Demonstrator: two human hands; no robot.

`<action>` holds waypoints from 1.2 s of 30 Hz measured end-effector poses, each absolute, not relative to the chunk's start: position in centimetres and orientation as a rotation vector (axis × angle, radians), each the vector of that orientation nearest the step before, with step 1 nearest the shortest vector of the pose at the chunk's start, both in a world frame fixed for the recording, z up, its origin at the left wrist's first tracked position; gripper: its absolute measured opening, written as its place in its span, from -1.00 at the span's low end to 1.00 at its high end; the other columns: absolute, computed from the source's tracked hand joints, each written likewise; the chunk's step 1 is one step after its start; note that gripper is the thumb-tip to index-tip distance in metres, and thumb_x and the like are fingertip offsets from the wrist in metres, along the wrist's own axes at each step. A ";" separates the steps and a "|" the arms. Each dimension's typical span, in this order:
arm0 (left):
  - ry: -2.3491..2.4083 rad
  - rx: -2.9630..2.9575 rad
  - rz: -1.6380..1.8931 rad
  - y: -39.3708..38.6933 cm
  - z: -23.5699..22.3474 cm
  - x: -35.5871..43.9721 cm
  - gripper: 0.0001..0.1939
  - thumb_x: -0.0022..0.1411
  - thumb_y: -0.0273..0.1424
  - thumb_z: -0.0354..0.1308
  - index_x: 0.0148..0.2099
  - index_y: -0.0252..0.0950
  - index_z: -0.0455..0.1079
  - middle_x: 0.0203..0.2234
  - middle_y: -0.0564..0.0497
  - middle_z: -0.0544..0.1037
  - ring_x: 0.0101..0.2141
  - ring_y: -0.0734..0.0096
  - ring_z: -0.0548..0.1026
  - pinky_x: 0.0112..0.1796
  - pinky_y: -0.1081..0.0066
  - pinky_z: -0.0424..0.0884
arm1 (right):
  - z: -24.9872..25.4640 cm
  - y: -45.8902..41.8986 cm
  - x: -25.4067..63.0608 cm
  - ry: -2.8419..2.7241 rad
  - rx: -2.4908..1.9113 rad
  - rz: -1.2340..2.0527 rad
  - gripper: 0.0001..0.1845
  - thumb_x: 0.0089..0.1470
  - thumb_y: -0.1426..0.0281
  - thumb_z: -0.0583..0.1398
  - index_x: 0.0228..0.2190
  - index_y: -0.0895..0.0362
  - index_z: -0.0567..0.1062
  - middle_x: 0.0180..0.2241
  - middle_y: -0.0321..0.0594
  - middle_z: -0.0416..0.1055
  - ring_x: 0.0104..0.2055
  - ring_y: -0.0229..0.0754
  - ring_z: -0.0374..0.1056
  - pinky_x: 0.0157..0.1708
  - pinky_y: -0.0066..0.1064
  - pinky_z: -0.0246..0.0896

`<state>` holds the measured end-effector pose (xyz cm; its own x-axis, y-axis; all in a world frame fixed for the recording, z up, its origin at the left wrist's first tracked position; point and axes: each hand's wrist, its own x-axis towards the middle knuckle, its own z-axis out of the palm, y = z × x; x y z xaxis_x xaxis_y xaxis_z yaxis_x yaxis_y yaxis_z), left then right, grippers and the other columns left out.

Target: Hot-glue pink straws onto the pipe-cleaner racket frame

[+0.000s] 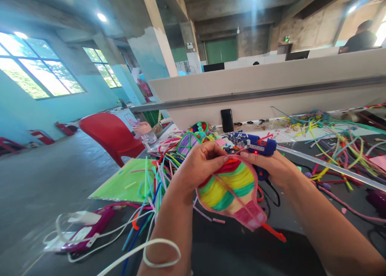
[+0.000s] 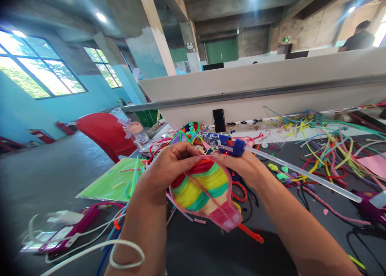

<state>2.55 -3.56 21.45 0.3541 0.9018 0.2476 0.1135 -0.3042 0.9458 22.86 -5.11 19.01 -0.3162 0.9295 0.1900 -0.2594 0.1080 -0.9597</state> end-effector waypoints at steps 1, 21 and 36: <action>0.915 1.685 1.056 -3.6 21.5 2.6 -0.75 0.05 -0.29 0.38 -0.35 -0.36 0.43 -0.38 0.00 0.57 -0.40 0.48 0.51 -0.36 0.49 0.42 | 19.0 -5.1 22.9 -1.356 -0.726 1.433 -0.75 -0.02 0.19 0.34 -0.29 0.02 0.62 -0.25 -0.24 0.59 -0.17 0.00 0.50 -0.12 -0.20 0.39; 0.950 1.684 1.035 -3.6 21.4 3.3 -0.68 -0.04 -0.23 0.43 -0.39 -0.36 0.44 -0.50 0.04 0.51 -0.48 0.52 0.44 -0.46 0.52 0.34 | 19.0 -4.4 22.0 -1.361 -0.896 1.285 -0.83 -0.20 0.22 0.41 -0.50 0.00 0.60 -0.46 -0.27 0.54 -0.36 -0.07 0.44 -0.32 -0.26 0.37; 0.798 1.542 0.987 -5.0 22.1 2.2 -0.82 0.05 -0.35 0.40 -0.29 -0.30 0.54 -0.41 0.04 0.57 -0.38 0.50 0.52 -0.31 0.53 0.41 | 19.5 -6.4 22.4 -1.250 -0.879 1.340 -0.75 -0.19 0.25 0.43 -0.40 0.06 0.60 -0.41 -0.24 0.55 -0.34 -0.05 0.46 -0.30 -0.25 0.38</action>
<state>2.17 -5.03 22.09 0.4293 0.8860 0.1753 -0.0139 -0.1876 0.9821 22.37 -6.39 19.53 -0.1751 0.9748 0.1385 -0.2064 0.1012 -0.9732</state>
